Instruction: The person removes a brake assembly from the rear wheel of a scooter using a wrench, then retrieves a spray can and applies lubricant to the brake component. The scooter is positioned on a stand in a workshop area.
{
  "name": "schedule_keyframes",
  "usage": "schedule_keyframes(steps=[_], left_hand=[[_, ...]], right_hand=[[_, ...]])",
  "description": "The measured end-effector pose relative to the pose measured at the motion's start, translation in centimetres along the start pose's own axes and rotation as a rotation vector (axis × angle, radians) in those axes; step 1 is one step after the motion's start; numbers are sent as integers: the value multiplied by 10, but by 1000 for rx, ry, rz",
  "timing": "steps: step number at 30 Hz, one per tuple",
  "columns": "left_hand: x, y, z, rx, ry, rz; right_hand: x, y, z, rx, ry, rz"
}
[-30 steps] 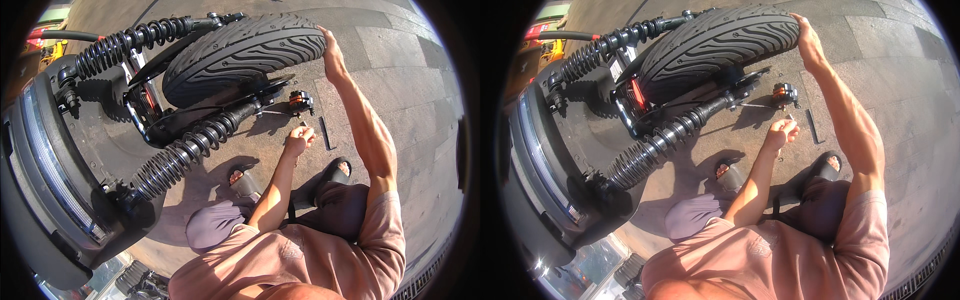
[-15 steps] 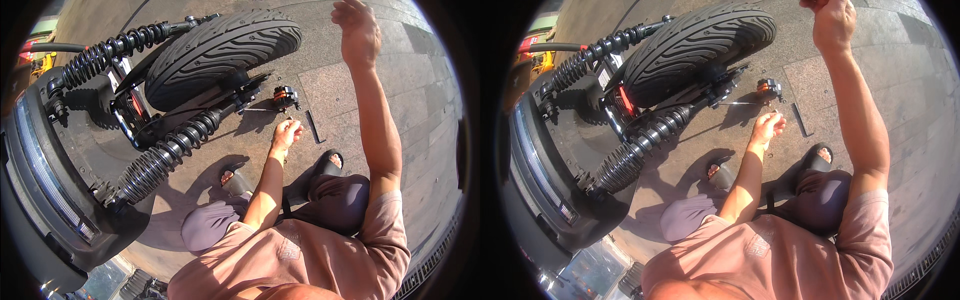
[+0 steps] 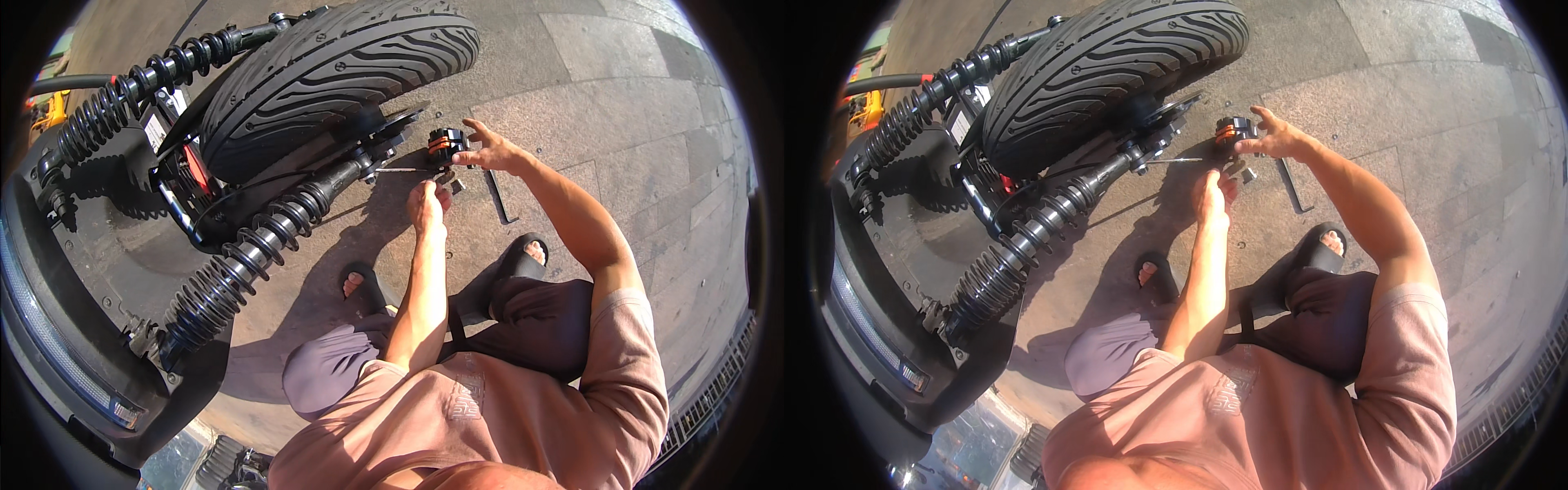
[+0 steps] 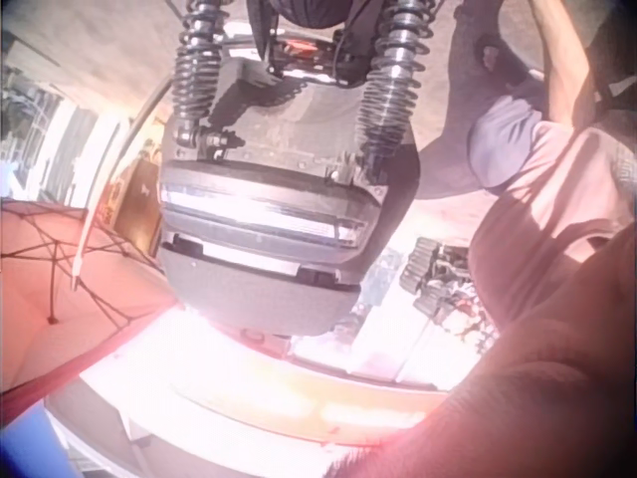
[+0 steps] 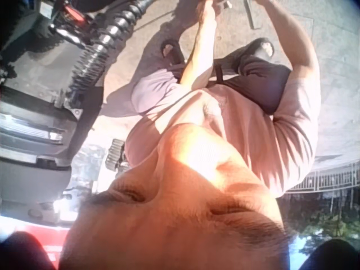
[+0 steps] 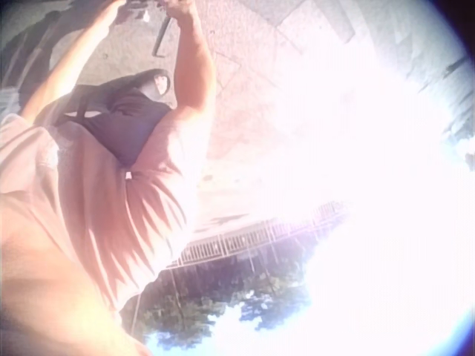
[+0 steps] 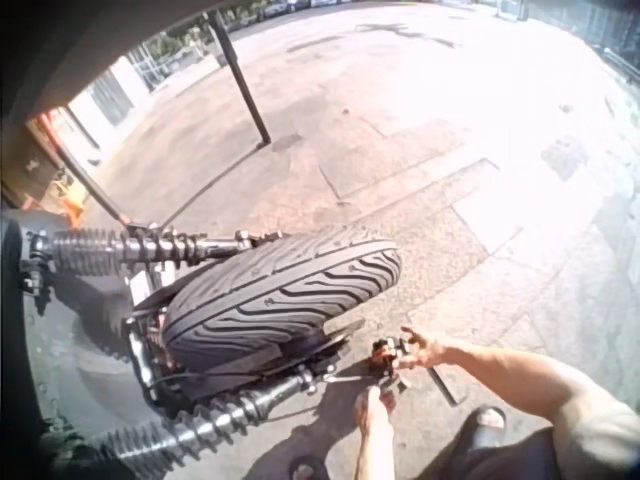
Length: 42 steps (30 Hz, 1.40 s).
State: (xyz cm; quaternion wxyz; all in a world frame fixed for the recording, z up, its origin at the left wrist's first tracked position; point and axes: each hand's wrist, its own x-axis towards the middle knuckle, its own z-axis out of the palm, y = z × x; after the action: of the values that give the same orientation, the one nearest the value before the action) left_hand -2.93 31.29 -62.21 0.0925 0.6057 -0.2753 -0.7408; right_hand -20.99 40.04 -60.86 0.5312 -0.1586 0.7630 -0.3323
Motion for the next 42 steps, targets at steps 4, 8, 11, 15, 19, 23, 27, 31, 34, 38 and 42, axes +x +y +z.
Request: schedule_keyframes(steps=[4, 8, 11, 15, 19, 23, 27, 31, 34, 38, 42], left_hand=[[3, -5, -1, 8, 9, -28], [2, -9, 1, -42, -15, -88], [-3, -7, 2, -87, -66, -182], [-19, -2, 7, -133, -200, -362], [-37, -5, 19, -287, -359, -495], [-37, -14, 27, -716, -635, -351], [-27, -20, 23, -708, -708, -309], [-26, -22, 20, -682, -799, -243], [-25, -20, 20, -680, -832, -220], [-17, -20, 21, -647, -881, -201], [-8, -24, 23, -604, -865, -172]], right_hand=[[12, -1, 22, -73, 94, -83], [15, -4, 32, -6, 194, -72], [5, -6, 34, -25, 246, -99], [-25, -1, 38, 76, 328, -123], [-58, 6, 54, 223, 303, -106], [-80, 10, 69, 342, 323, -255], [-89, 10, 66, 377, 294, -280], [-92, 9, 62, 339, 281, -280], [-93, 11, 59, 286, 301, -314], [-92, 18, 53, 224, 315, -273], [-86, 22, 47, 70, 354, -338]])
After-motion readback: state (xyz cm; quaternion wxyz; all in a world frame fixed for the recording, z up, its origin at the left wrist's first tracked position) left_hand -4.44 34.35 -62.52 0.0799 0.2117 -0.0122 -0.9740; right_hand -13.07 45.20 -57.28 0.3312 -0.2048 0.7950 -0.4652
